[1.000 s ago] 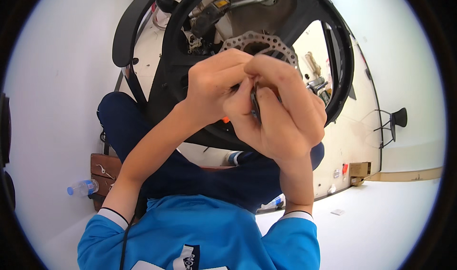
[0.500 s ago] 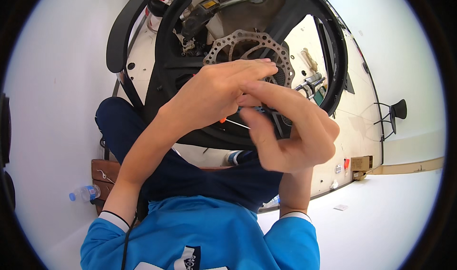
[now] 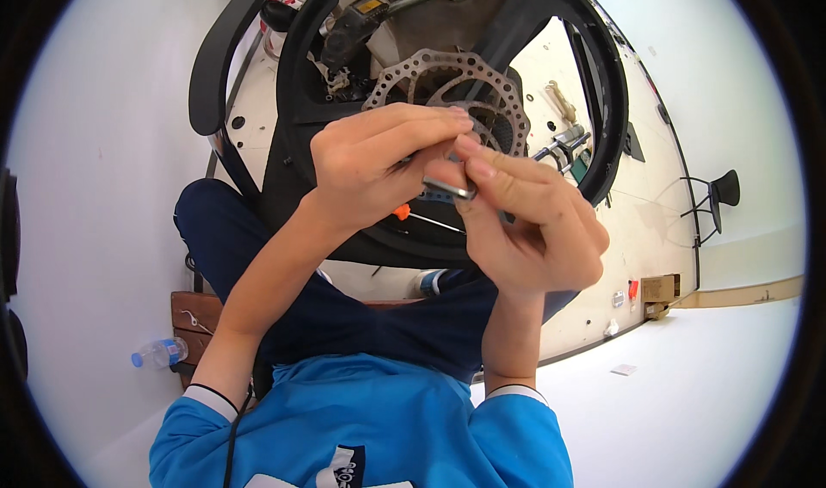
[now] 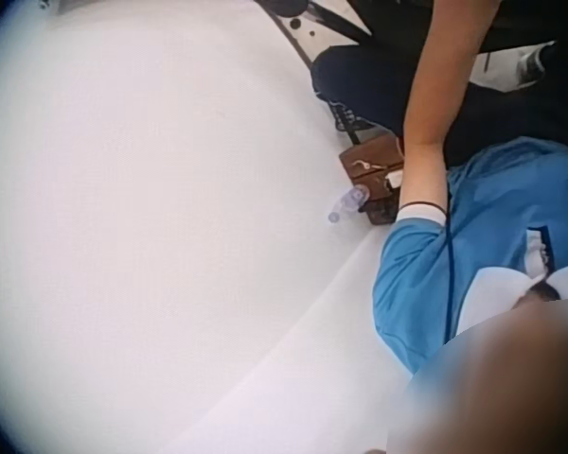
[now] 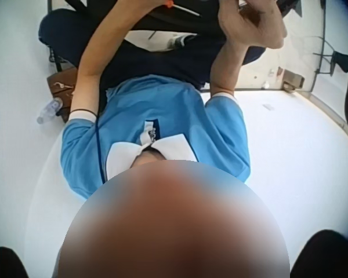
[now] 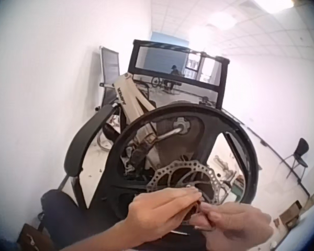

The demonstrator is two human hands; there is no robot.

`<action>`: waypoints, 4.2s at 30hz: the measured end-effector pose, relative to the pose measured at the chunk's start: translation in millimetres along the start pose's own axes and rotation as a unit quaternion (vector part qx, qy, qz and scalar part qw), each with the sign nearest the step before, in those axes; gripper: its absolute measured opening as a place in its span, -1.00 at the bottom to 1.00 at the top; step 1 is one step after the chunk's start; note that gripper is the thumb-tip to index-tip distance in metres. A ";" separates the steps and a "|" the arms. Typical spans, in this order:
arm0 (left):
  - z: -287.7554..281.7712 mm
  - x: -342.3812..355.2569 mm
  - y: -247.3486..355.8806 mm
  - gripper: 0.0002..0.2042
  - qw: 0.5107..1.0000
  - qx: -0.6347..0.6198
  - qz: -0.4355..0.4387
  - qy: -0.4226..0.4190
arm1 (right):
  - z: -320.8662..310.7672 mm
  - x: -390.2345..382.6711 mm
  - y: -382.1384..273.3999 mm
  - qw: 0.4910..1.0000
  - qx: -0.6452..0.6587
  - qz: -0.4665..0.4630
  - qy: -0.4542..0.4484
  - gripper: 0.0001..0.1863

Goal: The person sits on the floor and uses a screwdriver to adjust components on a bicycle wheel, focusing on the brake disc and hub area. They repeatedly insert and remove small parts while manipulating the wheel with both hands.

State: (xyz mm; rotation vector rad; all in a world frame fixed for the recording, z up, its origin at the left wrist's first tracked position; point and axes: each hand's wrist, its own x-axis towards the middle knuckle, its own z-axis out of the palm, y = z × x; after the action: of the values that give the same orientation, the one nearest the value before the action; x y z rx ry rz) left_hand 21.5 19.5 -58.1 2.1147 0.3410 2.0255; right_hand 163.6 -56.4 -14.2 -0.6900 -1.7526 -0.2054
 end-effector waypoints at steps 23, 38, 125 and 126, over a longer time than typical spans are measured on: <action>-2.3 4.1 -5.1 -0.71 1.000 0.004 0.015 -0.004 | 1.7 -3.1 5.6 0.997 -0.078 0.025 -0.011 -0.76; 4.4 5.6 -2.1 -0.72 0.999 -0.007 0.040 0.003 | 2.3 10.7 1.8 0.998 -0.021 0.031 -0.041 -0.63; 10.0 -11.4 -3.2 -0.68 0.999 0.010 0.030 -0.008 | 12.8 -16.7 -12.7 0.999 -0.013 -0.012 0.033 -0.86; 11.9 -12.0 -4.0 -0.70 1.000 0.012 0.027 -0.003 | 14.7 -17.4 -14.1 0.999 -0.026 -0.023 0.029 -0.87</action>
State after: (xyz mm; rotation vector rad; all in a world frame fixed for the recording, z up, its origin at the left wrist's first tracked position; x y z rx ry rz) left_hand 32.8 20.0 -71.3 2.1679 0.3117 2.0535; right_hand 146.4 -66.8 -31.8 -0.6741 -1.7136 -0.3001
